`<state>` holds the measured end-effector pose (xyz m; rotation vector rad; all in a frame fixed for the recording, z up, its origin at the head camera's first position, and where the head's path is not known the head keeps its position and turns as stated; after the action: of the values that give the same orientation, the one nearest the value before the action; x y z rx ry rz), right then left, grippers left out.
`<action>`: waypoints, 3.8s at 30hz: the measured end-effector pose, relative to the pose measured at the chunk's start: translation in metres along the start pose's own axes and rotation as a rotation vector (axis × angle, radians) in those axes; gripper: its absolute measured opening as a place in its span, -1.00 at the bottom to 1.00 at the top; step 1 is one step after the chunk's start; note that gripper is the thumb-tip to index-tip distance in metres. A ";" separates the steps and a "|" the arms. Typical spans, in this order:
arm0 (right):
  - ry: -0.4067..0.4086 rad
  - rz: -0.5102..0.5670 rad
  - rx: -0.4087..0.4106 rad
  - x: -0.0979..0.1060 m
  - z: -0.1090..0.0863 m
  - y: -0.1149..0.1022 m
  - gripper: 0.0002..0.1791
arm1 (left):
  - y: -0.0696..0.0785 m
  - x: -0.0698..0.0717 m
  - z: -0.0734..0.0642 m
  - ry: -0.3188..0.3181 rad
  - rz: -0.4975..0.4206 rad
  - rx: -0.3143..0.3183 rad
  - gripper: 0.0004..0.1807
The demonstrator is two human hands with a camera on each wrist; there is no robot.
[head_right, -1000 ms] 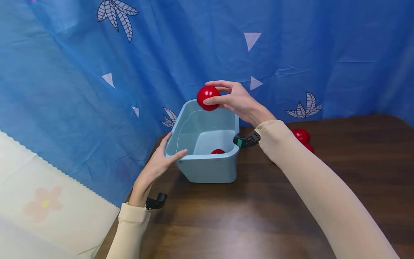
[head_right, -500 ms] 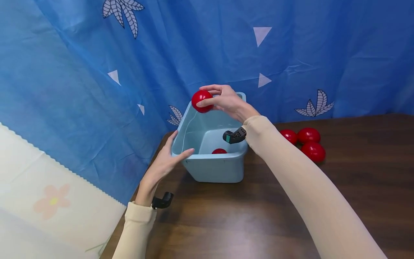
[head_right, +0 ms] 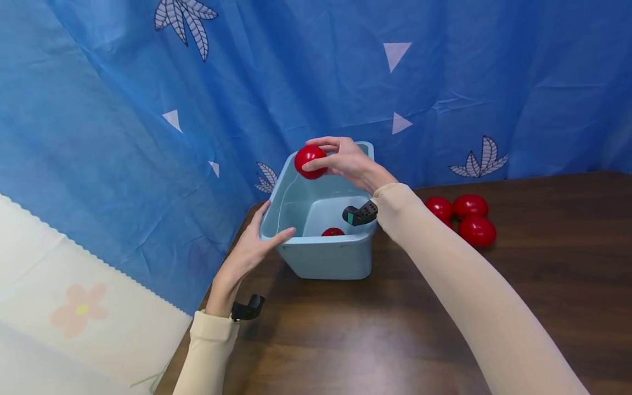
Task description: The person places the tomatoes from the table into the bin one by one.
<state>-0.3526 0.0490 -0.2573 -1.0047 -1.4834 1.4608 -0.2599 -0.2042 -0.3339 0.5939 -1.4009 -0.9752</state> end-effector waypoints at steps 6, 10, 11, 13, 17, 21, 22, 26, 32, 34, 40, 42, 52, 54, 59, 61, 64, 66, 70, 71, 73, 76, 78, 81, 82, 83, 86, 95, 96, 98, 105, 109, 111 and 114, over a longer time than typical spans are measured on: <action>-0.033 0.038 -0.012 0.007 -0.009 0.002 -0.41 | 0.001 -0.005 -0.001 -0.014 0.006 0.010 0.23; -0.059 0.060 0.011 0.012 -0.016 -0.002 -0.43 | 0.005 -0.005 -0.002 -0.007 0.034 0.011 0.24; -0.064 0.056 0.016 0.013 -0.017 -0.003 -0.42 | 0.005 -0.005 -0.002 -0.004 0.039 0.011 0.24; -0.065 0.046 0.024 0.018 -0.021 -0.005 -0.41 | 0.006 -0.004 -0.003 -0.003 0.049 0.012 0.24; -0.045 0.007 0.026 0.033 -0.032 -0.003 -0.39 | 0.006 -0.003 -0.004 -0.016 0.052 0.008 0.24; -0.006 -0.018 0.011 0.053 -0.046 0.004 -0.36 | 0.003 0.001 -0.006 -0.012 0.060 0.002 0.21; 0.009 -0.025 0.005 0.059 -0.050 0.006 -0.35 | 0.003 0.002 -0.006 -0.011 0.062 -0.001 0.20; 0.059 -0.023 -0.020 0.083 -0.070 0.019 -0.29 | 0.002 0.005 -0.006 -0.004 0.081 -0.006 0.21; 0.127 0.011 -0.044 0.125 -0.101 0.045 -0.29 | 0.003 0.005 -0.008 -0.007 0.079 -0.001 0.19; 0.144 0.028 -0.061 0.140 -0.112 0.056 -0.32 | 0.002 0.006 -0.009 -0.006 0.073 -0.003 0.18; 0.200 0.052 -0.095 0.181 -0.146 0.087 -0.42 | 0.001 0.007 -0.012 -0.018 0.069 0.006 0.16; 0.226 0.069 -0.087 0.193 -0.156 0.096 -0.47 | 0.002 0.007 -0.012 -0.018 0.068 -0.002 0.15; 0.266 -0.179 -0.166 0.214 -0.176 0.130 -0.29 | 0.004 0.009 -0.014 -0.026 0.074 -0.018 0.14; 0.259 -0.216 -0.188 0.212 -0.176 0.136 -0.20 | 0.004 0.011 -0.013 -0.024 0.079 -0.021 0.14; 0.252 -0.228 -0.212 0.214 -0.183 0.155 -0.15 | 0.006 0.009 -0.013 -0.030 0.080 -0.025 0.13; 0.261 -0.242 -0.221 0.216 -0.188 0.164 -0.13 | 0.006 0.007 -0.013 -0.034 0.072 -0.025 0.13; 0.279 -0.269 -0.231 0.217 -0.193 0.176 -0.10 | 0.005 0.005 -0.014 -0.038 0.068 -0.028 0.13; 0.293 -0.283 -0.229 0.217 -0.194 0.179 -0.10 | 0.004 0.005 -0.013 -0.035 0.066 -0.027 0.12; 0.301 -0.322 -0.216 0.215 -0.192 0.180 -0.11 | 0.005 0.006 -0.013 -0.031 0.069 -0.030 0.12; 0.298 -0.339 -0.213 0.214 -0.191 0.180 -0.11 | 0.005 0.006 -0.012 -0.031 0.069 -0.028 0.12; 0.290 -0.371 -0.213 0.213 -0.190 0.180 -0.11 | 0.005 0.007 -0.012 -0.033 0.068 -0.029 0.12; 0.284 -0.403 -0.220 0.212 -0.188 0.180 -0.10 | 0.006 0.007 -0.012 -0.033 0.066 -0.031 0.12; 0.285 -0.415 -0.220 0.212 -0.187 0.179 -0.11 | 0.006 0.008 -0.012 -0.031 0.064 -0.034 0.12; 0.299 -0.417 -0.227 0.211 -0.186 0.178 -0.13 | 0.006 0.008 -0.012 -0.030 0.063 -0.033 0.13; 0.303 -0.408 -0.231 0.211 -0.186 0.178 -0.13 | 0.006 0.008 -0.012 -0.031 0.064 -0.032 0.13; 0.307 -0.396 -0.234 0.212 -0.187 0.178 -0.13 | 0.006 0.008 -0.012 -0.032 0.065 -0.031 0.13; 0.308 -0.354 -0.235 0.210 -0.186 0.174 -0.12 | 0.005 0.010 -0.012 -0.027 0.073 -0.030 0.14; 0.306 -0.275 -0.233 0.197 -0.176 0.146 -0.13 | 0.001 0.021 -0.016 -0.019 0.064 -0.023 0.16; 0.304 -0.271 -0.229 0.195 -0.175 0.142 -0.16 | 0.001 0.022 -0.017 -0.015 0.062 -0.023 0.16; 0.303 -0.247 -0.222 0.190 -0.171 0.132 -0.20 | 0.001 0.024 -0.017 -0.007 0.060 -0.021 0.17; 0.295 -0.136 -0.181 0.164 -0.157 0.091 -0.27 | 0.001 0.024 -0.018 -0.012 0.051 0.002 0.23; 0.267 -0.134 -0.137 0.140 -0.148 0.062 -0.27 | 0.001 0.024 -0.018 -0.018 0.052 0.014 0.23; 0.249 -0.133 -0.113 0.125 -0.143 0.046 -0.26 | 0.002 0.023 -0.017 -0.022 0.056 0.015 0.24; 0.216 -0.116 -0.068 0.101 -0.134 0.022 -0.26 | 0.003 0.022 -0.017 -0.022 0.050 0.011 0.25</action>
<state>-0.2635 0.1921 -0.2773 -1.0635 -1.4175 1.1877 -0.2452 -0.2247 -0.3216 0.5552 -1.4346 -0.9372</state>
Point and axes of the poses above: each hand's wrist, its own z-axis towards the middle knuckle, its own x-axis out of the back of the hand, y = z × x, the point moved 2 cm from there along z, towards the middle knuckle, and after that the axes turned 7 degrees about -x, right-handed, at the moved point
